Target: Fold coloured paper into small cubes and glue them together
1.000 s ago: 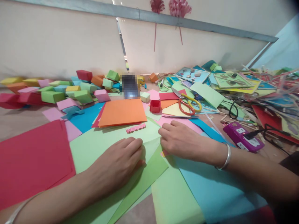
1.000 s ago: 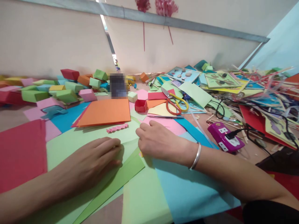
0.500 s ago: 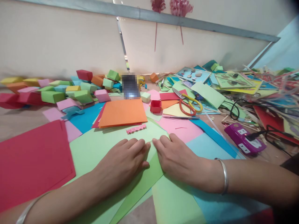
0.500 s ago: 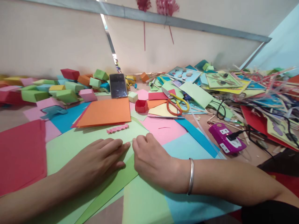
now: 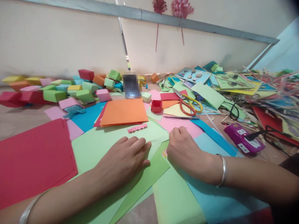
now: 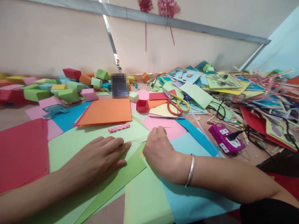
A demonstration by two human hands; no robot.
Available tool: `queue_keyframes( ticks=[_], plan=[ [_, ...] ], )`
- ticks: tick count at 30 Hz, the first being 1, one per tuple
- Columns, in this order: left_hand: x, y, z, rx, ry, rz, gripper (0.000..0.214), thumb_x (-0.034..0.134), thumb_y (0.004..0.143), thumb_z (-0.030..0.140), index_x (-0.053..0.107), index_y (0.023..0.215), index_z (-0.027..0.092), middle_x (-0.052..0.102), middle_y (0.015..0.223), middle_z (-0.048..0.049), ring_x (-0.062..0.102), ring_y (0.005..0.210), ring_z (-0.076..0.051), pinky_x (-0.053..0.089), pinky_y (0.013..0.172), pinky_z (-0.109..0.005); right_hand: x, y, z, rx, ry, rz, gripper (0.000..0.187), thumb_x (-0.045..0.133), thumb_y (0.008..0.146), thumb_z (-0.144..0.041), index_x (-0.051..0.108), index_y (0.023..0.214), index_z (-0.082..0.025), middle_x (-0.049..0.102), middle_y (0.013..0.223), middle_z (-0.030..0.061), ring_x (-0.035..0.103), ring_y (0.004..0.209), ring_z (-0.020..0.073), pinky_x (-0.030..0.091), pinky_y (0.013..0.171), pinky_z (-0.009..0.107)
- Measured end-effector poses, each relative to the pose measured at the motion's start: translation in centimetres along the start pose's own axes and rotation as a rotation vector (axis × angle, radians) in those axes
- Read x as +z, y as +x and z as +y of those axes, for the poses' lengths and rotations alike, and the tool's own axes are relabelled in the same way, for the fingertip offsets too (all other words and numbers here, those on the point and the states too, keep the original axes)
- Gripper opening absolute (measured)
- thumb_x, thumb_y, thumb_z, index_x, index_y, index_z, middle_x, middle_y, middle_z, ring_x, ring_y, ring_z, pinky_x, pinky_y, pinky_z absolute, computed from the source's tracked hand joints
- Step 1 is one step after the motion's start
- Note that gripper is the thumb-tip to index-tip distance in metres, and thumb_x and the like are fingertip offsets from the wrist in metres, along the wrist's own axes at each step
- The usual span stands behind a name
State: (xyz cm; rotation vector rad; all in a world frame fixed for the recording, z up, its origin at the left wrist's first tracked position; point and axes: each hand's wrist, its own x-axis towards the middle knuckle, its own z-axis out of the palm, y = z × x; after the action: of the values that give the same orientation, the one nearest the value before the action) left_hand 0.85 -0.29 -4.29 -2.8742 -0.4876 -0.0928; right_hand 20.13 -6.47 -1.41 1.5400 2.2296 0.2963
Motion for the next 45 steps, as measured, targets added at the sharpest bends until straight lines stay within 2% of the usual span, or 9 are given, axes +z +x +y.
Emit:
queue_keyframes(
  ticks=[3,6,14,17,21,29,35,40,45],
  plan=[
    [-0.1,0.0,0.1,-0.007,-0.02,0.009,0.028,0.061,0.092,0.029,0.065,0.114,0.011,0.064,0.087,-0.0065,0.06,0.074,-0.023,0.039,0.061,-0.036,-0.1,-0.1,0.2,0.086,0.021,0.1,0.02,0.053,0.076,0.001,0.062,0.064,-0.013,0.053,0.064,0.01,0.045,0.065,0.0206,0.016,0.054,0.033],
    [-0.1,0.1,0.1,-0.025,-0.051,0.005,0.023,0.055,0.095,0.029,0.064,0.11,0.014,0.063,0.086,-0.0057,0.058,0.073,-0.022,0.037,0.062,-0.036,0.2,-0.1,0.0,0.011,0.055,0.255,0.02,0.051,0.078,0.002,0.064,0.071,-0.012,0.055,0.07,0.0107,0.045,0.067,0.0213,0.015,0.054,0.033],
    [0.6,1.4,-0.5,-0.025,-0.141,0.051,0.073,0.024,0.096,0.067,0.056,0.132,0.011,0.059,0.081,-0.0064,0.051,0.069,-0.023,0.036,0.063,-0.036,0.7,0.6,-0.3,-0.174,0.1,0.167,0.02,0.053,0.083,-0.001,0.065,0.071,-0.012,0.056,0.072,0.0107,0.045,0.073,0.0211,0.019,0.055,0.032],
    [-0.1,1.2,-0.4,-0.007,0.003,0.082,0.069,0.04,0.092,0.069,0.066,0.119,0.011,0.06,0.076,-0.0062,0.051,0.072,-0.025,0.035,0.064,-0.038,0.9,0.5,-0.4,-0.169,0.095,0.171,0.021,0.055,0.084,-0.003,0.064,0.068,-0.012,0.055,0.07,0.0105,0.043,0.071,0.0202,0.019,0.054,0.031],
    [-0.9,-0.1,0.6,-0.024,0.097,0.071,0.051,0.061,0.085,0.064,0.072,0.076,0.015,0.062,0.075,-0.0083,0.049,0.069,-0.025,0.032,0.062,-0.039,0.7,0.5,-0.4,-0.159,0.108,0.159,0.021,0.056,0.082,-0.003,0.062,0.064,-0.013,0.054,0.069,0.0102,0.042,0.069,0.0191,0.019,0.053,0.031],
    [-1.2,-2.8,1.3,-0.158,0.197,0.116,0.052,0.041,0.099,0.036,0.059,0.052,0.023,0.048,0.054,-0.0082,0.042,0.059,-0.026,0.023,0.055,-0.038,0.5,0.5,-0.1,-0.168,0.122,0.145,0.021,0.056,0.079,0.0,0.062,0.063,-0.013,0.054,0.068,0.0106,0.042,0.069,0.0191,0.018,0.053,0.031],
    [-0.8,-1.3,-0.1,-0.215,0.237,0.16,0.031,0.055,0.093,0.04,0.065,0.076,0.016,0.061,0.071,-0.0116,0.052,0.066,-0.028,0.034,0.055,-0.038,1.3,0.8,0.2,-0.1,0.149,0.268,0.021,0.053,0.081,0.003,0.065,0.071,-0.012,0.058,0.07,0.0103,0.04,0.068,0.018,0.016,0.056,0.032],
    [0.3,-0.6,-0.8,-0.191,0.104,0.098,0.018,0.05,0.091,0.012,0.066,0.085,0.016,0.067,0.078,-0.009,0.06,0.071,-0.026,0.041,0.06,-0.036,2.1,1.1,0.4,-0.116,0.12,0.42,0.022,0.052,0.082,0.0,0.063,0.068,-0.013,0.056,0.068,0.0093,0.037,0.065,0.0184,0.012,0.057,0.034],
    [0.3,-0.7,-1.3,-0.26,-0.098,0.357,0.021,0.052,0.095,0.024,0.065,0.107,0.015,0.072,0.094,-0.0129,0.065,0.084,-0.03,0.05,0.069,-0.042,2.3,1.7,1.1,0.002,0.153,0.543,0.022,0.049,0.08,0.001,0.061,0.068,-0.014,0.057,0.069,0.0096,0.033,0.065,0.019,0.012,0.059,0.034]
  ],
)
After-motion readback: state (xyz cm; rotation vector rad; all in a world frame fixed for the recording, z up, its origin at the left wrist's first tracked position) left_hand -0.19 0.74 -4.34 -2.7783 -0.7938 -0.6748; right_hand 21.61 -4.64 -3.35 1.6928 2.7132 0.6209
